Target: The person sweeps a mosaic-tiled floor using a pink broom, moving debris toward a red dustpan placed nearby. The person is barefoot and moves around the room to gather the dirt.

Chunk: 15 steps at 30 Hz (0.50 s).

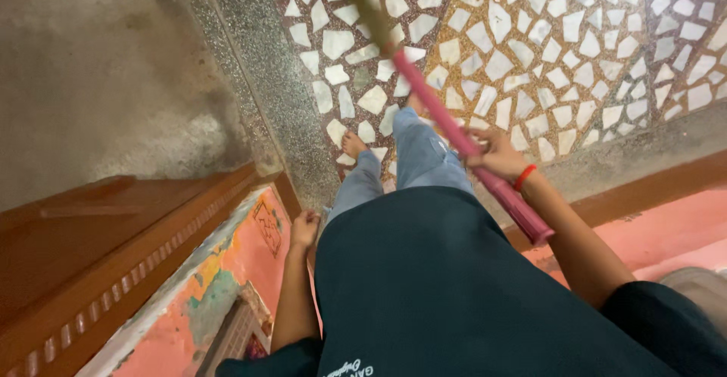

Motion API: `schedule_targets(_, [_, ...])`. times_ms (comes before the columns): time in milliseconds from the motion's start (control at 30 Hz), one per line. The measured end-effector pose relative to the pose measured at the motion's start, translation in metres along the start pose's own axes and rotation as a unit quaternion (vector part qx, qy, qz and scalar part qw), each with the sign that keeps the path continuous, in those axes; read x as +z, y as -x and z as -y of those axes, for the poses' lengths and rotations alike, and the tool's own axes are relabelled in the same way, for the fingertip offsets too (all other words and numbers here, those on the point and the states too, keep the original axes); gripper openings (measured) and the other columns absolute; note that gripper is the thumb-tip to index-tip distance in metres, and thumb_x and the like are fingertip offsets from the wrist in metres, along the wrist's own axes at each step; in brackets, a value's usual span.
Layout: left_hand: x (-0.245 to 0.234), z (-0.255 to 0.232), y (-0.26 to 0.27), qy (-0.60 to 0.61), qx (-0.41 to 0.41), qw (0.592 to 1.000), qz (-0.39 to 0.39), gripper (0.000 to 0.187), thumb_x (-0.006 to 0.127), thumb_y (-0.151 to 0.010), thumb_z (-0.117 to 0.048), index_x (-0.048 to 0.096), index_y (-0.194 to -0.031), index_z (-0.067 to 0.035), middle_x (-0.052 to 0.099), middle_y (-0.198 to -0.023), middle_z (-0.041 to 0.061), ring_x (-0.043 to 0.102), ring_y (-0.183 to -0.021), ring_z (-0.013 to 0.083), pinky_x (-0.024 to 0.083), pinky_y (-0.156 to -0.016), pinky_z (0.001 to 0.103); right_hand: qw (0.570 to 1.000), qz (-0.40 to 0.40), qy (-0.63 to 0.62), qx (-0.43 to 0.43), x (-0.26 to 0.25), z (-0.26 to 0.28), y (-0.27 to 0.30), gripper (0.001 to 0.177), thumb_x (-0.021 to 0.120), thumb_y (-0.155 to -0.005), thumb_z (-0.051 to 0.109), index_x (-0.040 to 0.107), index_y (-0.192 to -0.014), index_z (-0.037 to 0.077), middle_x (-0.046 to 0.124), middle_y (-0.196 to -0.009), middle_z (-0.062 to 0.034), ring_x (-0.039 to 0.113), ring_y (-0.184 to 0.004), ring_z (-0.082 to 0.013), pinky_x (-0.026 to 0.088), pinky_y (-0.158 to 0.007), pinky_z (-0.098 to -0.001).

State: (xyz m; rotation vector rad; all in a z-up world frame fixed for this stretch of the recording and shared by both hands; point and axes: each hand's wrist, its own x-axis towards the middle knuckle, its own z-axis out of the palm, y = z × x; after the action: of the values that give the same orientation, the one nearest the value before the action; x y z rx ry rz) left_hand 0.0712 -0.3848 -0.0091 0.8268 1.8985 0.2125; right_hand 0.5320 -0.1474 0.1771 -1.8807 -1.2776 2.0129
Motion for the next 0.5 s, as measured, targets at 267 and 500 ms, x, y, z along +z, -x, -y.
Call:
schedule_targets(267, [0.003, 0.002, 0.000, 0.014, 0.023, 0.999, -0.032, 0.042, 0.066, -0.094, -0.030, 0.067, -0.125, -0.002, 0.075, -0.115, 0.021, 0.073, -0.108, 0.0323, 0.055, -0.093, 0.039, 0.967, 0.213, 0.140, -0.010, 0.129, -0.005, -0.076, 0.077, 0.074, -0.074, -0.001, 0.052, -0.148, 0.002, 0.075, -0.089, -0.0179, 0.072, -0.060, -0.0208, 0.062, -0.054, -0.0318])
schedule_targets(500, [0.016, 0.003, 0.030, 0.026, 0.026, 0.998, -0.050, 0.042, 0.065, -0.095, -0.032, 0.066, -0.125, -0.002, 0.074, -0.117, 0.020, 0.072, -0.109, 0.0312, 0.054, -0.094, 0.039, 0.988, 0.096, -0.033, 0.119, 0.056, -0.006, -0.082, 0.077, 0.078, -0.074, 0.007, 0.050, -0.146, 0.005, 0.071, -0.117, -0.0193, 0.071, -0.064, -0.0216, 0.062, -0.052, -0.0297])
